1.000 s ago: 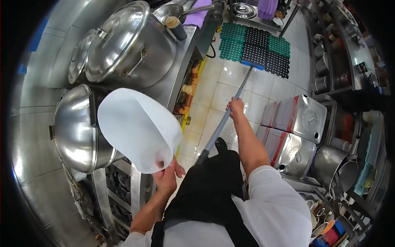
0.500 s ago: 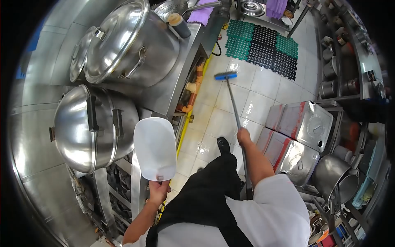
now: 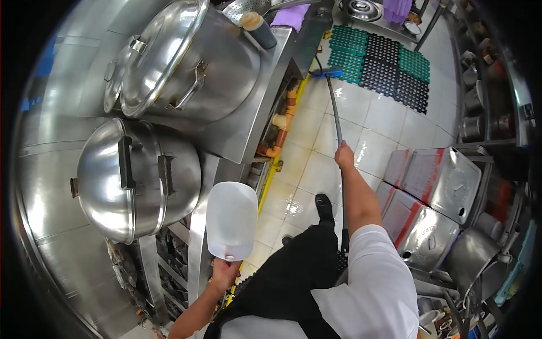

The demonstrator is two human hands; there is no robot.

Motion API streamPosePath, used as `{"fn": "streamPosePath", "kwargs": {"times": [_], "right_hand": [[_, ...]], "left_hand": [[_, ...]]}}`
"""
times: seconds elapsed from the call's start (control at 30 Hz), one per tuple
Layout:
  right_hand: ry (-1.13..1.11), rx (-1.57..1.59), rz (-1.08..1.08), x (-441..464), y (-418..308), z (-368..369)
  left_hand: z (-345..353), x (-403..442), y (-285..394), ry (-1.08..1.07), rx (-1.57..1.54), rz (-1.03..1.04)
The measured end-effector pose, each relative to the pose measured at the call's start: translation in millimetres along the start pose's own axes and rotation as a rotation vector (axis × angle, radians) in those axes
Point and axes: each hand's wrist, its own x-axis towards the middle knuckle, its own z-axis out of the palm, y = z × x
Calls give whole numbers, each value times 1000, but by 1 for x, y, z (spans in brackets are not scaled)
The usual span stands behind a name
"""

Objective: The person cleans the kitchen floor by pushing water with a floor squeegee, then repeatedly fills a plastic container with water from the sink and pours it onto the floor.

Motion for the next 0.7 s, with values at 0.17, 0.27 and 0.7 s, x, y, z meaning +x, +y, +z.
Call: {"fn": "streamPosePath", "kwargs": {"times": [0.17,0.27,0.7], "right_hand": [[-82,-202,-142,-13,42,52],[-216,-224,66,-90,52,39],[-161,-144,47,-251,20,-31]], "left_hand": [[-17,-3,-32,-33,-56,-3],[-20,-3,-30,-17,-10,20],[-53,-4,-75,-93,64,85]]}}
